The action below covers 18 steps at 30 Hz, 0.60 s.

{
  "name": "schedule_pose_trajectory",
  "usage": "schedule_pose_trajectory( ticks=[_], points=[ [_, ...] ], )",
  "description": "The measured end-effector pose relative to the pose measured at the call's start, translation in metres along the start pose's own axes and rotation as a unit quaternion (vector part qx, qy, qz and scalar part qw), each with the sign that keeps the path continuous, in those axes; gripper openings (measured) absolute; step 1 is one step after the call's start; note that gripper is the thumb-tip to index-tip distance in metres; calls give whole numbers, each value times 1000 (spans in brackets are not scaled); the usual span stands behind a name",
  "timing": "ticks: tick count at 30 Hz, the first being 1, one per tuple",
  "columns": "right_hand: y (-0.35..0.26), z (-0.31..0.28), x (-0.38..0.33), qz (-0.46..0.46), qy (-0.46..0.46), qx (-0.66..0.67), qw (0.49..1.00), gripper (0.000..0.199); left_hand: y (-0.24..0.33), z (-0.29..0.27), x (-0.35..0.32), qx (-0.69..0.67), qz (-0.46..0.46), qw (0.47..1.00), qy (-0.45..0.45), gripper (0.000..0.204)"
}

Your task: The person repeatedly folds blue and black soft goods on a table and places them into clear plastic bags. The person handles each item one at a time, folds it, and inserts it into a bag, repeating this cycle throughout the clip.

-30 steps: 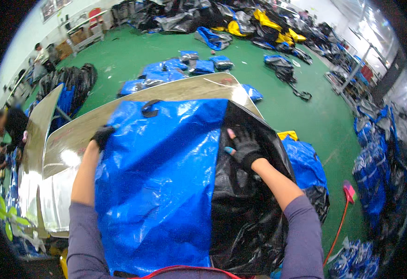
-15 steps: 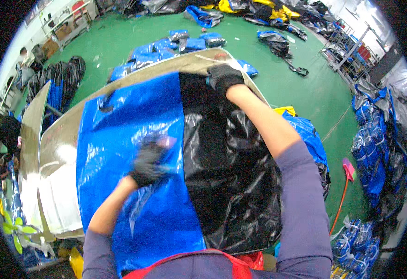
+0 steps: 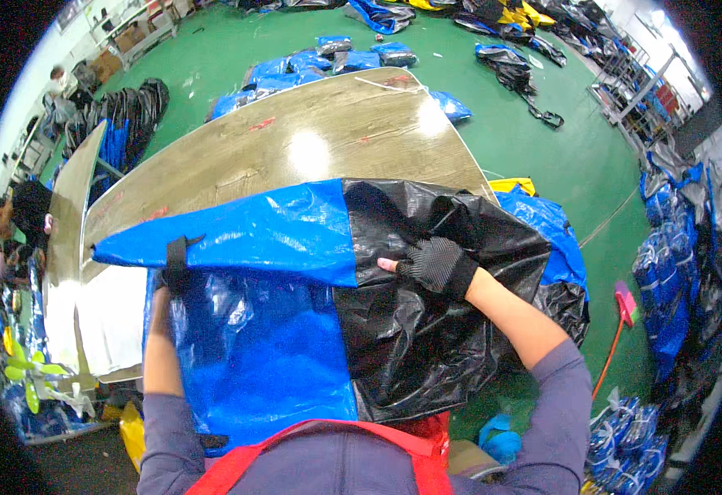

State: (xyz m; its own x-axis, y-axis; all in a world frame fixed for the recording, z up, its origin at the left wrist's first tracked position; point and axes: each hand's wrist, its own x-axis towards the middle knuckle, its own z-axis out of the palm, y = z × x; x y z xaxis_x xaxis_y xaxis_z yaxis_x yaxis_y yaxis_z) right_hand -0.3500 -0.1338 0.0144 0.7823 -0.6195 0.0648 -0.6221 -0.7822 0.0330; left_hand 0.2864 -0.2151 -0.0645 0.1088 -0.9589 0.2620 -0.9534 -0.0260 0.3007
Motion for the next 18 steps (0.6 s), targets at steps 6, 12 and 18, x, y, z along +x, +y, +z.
schedule_pose_trajectory(
  ticks=[6,12,18],
  points=[
    [-17,-39,74,67,-310,18,948,36,12,-188,68,266,222,923,168,36],
    [0,-99,80,134,-41,17,990,57,152,-36,-3,251,307,901,-175,70],
    [9,22,-19,208,27,-53,976,79,162,-37,-18,181,141,943,-242,63]
  ],
)
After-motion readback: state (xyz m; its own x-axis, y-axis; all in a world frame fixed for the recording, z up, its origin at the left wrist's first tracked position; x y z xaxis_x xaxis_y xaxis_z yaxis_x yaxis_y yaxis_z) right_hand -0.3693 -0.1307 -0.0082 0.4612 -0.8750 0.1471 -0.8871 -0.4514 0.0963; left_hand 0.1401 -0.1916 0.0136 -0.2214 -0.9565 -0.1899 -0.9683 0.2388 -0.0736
